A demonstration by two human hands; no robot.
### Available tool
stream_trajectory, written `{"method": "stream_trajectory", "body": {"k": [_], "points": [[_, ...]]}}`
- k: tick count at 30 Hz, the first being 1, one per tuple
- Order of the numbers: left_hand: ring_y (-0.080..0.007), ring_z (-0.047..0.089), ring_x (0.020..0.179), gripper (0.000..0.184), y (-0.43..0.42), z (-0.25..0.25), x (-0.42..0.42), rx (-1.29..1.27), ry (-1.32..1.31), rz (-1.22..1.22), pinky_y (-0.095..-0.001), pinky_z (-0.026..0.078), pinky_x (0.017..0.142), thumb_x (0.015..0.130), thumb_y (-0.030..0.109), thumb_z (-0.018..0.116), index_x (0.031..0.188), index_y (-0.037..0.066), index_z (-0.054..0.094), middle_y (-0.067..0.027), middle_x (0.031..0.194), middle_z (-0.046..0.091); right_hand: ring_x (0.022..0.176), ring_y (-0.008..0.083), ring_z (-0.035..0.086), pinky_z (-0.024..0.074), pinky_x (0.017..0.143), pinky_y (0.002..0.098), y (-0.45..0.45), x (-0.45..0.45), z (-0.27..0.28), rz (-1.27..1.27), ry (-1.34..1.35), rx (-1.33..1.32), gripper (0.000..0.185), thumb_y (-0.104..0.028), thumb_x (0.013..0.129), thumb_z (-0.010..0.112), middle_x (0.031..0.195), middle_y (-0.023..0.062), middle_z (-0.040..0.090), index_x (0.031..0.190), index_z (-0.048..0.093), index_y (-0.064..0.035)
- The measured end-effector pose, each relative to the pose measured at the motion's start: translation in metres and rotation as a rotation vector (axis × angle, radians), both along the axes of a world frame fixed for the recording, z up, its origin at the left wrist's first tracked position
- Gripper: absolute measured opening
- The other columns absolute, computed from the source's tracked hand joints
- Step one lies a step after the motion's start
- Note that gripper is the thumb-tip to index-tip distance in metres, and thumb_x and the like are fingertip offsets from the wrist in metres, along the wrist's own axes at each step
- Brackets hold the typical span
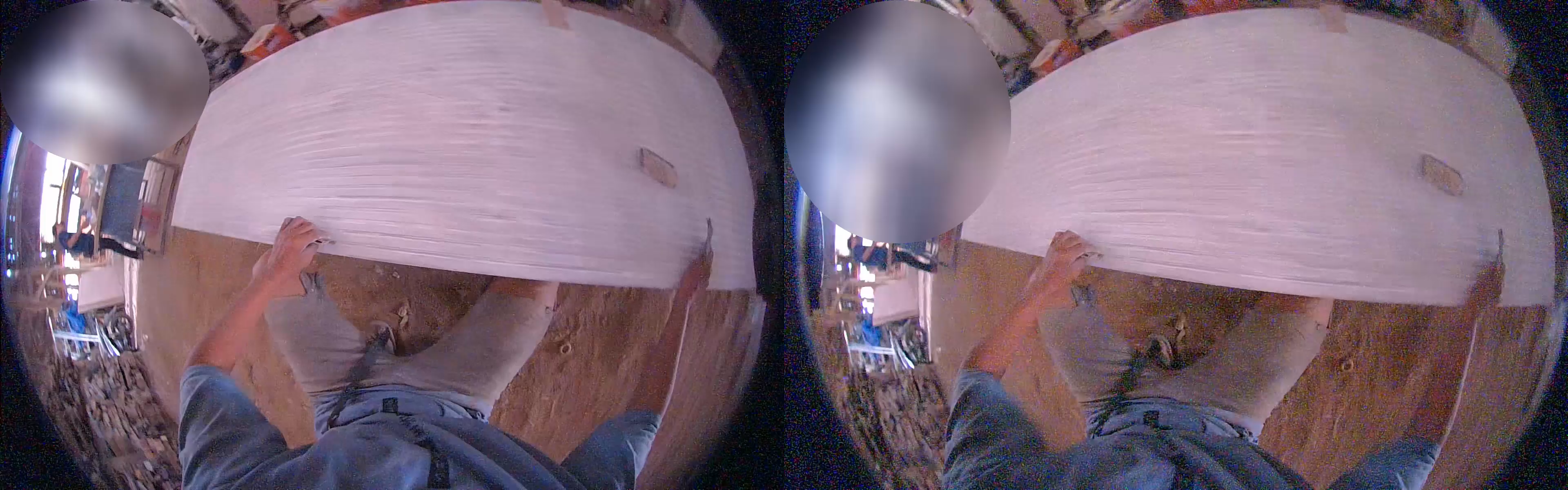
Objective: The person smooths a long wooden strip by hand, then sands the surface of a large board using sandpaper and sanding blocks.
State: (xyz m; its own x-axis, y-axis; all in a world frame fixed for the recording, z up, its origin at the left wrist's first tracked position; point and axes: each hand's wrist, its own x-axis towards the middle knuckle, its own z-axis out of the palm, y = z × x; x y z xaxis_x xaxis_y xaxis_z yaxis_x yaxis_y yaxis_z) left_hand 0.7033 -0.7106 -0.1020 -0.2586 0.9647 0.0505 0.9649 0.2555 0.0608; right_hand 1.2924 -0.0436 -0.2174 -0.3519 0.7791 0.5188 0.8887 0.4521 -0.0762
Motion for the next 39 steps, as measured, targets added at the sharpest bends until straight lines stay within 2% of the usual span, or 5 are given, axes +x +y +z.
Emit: {"method": "stream_trajectory", "body": {"k": [9,15,28,32,39], "points": [[-0.0277,0.056,0.091,0.026,0.131,-0.013,0.092,0.265,-0.143,-0.153,-0.0432,0.043,0.084,0.067,0.010,0.060,0.093,0.009,0.062,-0.0069,0.089,0.060,0.116,0.0340,0.051,0.0390,0.097,0.0387,-0.072,-0.124,-0.055,0.436,0.853,-0.398,0.044,-0.022,0.095,0.044,0.136,0.0176,0.046,0.134,0.045,-0.0037],[-0.0243,0.056,0.096,0.031,-0.059,-0.021,-0.027,0.174,0.040,0.072,-0.0407,0.041,0.090,0.074,0.012,0.059,0.105,0.016,0.065,-0.0036,0.091,0.064,0.126,0.0284,0.043,0.0297,0.106,0.0374,-0.239,-0.230,0.064,0.246,0.133,-0.162,0.043,-0.015,0.091,0.040,0.137,0.0091,0.047,0.133,0.047,-0.0089],[-0.0242,0.054,0.089,0.014,0.067,-0.024,0.037,0.323,-0.319,-0.208,-0.0396,0.042,0.084,0.072,0.008,0.056,0.083,0.012,0.063,-0.0064,0.081,0.057,0.120,0.0318,0.049,0.0359,0.102,0.0380,-0.242,-0.248,0.055,0.344,0.417,-0.262,0.048,0.001,0.083,0.039,0.129,0.0162,0.053,0.129,0.050,-0.0033],[-0.0259,0.054,0.102,0.023,-0.066,-0.121,-0.059,0.496,-0.020,-0.033,-0.0397,0.039,0.096,0.074,0.017,0.057,0.095,0.013,0.066,-0.0071,0.096,0.061,0.119,0.0311,0.050,0.0359,0.103,0.0377,-0.227,-0.244,0.040,0.243,0.533,-0.388,0.047,0.000,0.084,0.038,0.129,0.0150,0.054,0.129,0.049,-0.0031],[-0.0279,0.056,0.097,0.024,-0.232,-0.037,-0.195,0.106,0.025,0.360,-0.0413,0.041,0.092,0.071,0.010,0.059,0.092,0.016,0.070,-0.0038,0.100,0.064,0.120,0.0275,0.049,0.0350,0.103,0.0357,-0.221,-0.237,0.040,0.208,0.181,-0.125,0.046,0.000,0.086,0.037,0.130,0.0153,0.053,0.131,0.049,-0.0045]]}}
